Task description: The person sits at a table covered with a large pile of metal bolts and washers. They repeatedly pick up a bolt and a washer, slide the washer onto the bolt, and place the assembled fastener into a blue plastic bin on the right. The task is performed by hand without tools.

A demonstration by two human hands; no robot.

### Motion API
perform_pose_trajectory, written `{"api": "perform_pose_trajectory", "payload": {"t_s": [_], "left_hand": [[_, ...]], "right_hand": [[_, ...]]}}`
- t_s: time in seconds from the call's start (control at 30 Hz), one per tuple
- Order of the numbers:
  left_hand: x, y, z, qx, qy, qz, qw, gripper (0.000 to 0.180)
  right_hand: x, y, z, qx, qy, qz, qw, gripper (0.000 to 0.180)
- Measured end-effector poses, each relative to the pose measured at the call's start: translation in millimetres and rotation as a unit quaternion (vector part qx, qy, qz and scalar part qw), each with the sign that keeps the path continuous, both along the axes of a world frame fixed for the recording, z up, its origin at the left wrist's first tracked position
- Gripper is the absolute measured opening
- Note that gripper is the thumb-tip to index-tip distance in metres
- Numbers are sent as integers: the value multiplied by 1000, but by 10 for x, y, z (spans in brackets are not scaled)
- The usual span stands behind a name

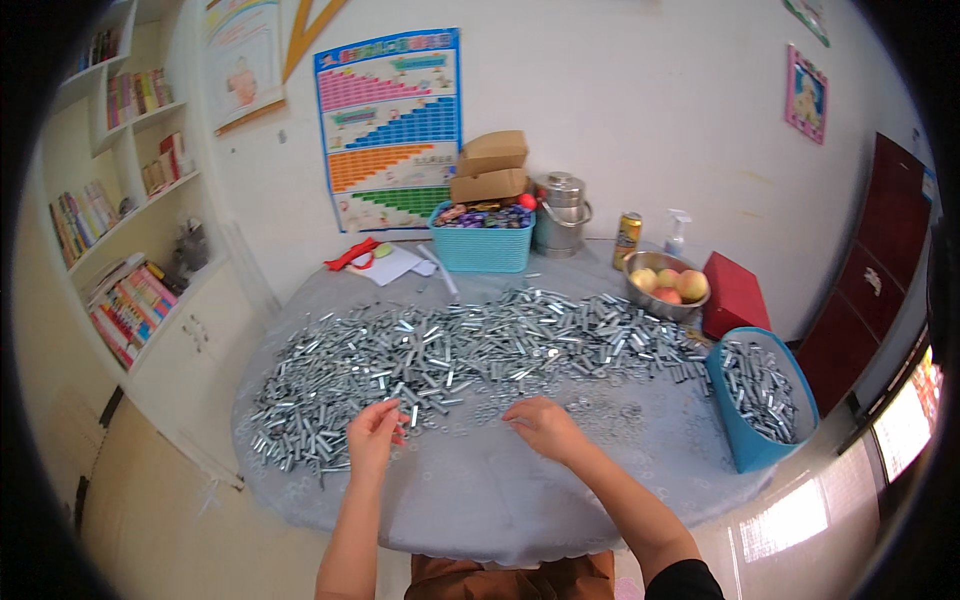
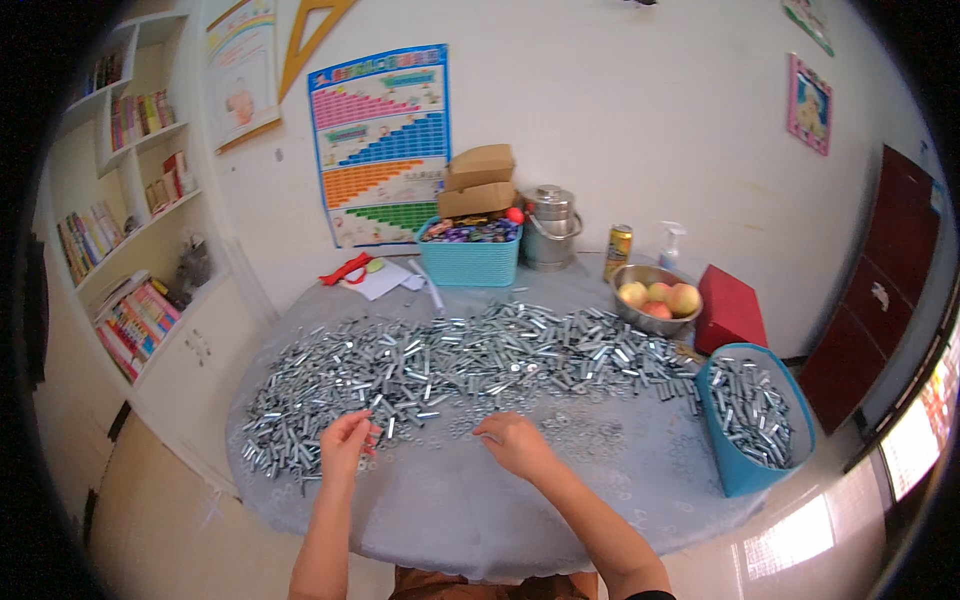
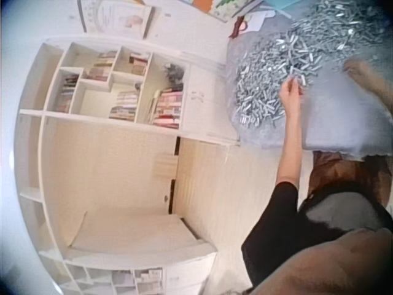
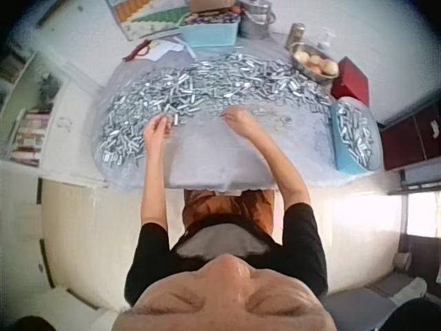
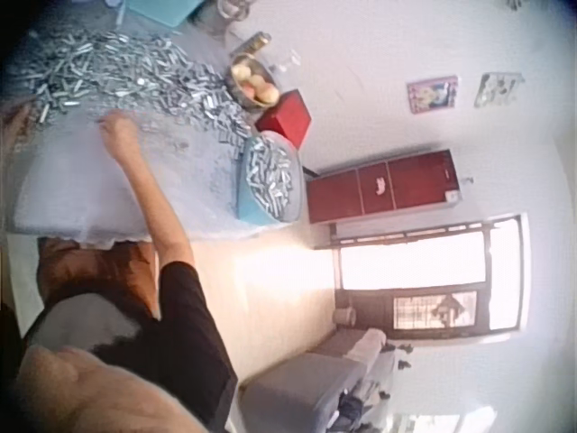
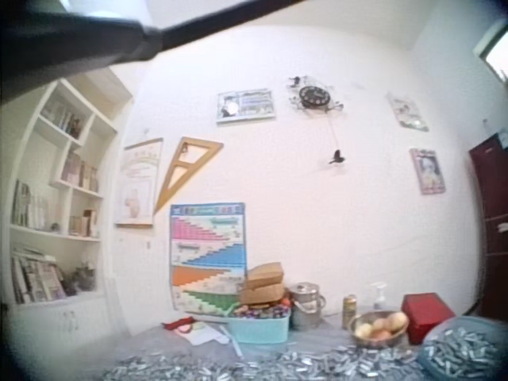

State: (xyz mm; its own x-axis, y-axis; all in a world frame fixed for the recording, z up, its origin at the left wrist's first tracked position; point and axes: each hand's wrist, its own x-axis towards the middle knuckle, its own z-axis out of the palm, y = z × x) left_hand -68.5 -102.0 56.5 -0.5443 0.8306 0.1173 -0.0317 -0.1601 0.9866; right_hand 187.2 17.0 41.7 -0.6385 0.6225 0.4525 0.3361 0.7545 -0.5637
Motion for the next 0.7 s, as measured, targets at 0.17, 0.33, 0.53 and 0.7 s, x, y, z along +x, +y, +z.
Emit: {"api": "perform_pose_trajectory", "payload": {"t_s": [0.17, 0.33, 0.53, 0.7], "left_hand": [[-628, -248, 7, -56, 224, 71, 970, 16], [-1006, -590, -86, -129, 335, 118, 926, 15], [-1117, -812, -164, -180, 360, 144, 904, 20], [-1232, -992, -322, -103, 451, 237, 854, 56]], "right_hand": [[-549, -156, -71, -20, -12, 58, 998, 16], [-1035, -434, -96, 22, -15, 106, 994, 17], [-1674, -841, -130, -25, -8, 89, 996, 24], [-1815, -999, -124, 54, 10, 103, 993, 32]]}}
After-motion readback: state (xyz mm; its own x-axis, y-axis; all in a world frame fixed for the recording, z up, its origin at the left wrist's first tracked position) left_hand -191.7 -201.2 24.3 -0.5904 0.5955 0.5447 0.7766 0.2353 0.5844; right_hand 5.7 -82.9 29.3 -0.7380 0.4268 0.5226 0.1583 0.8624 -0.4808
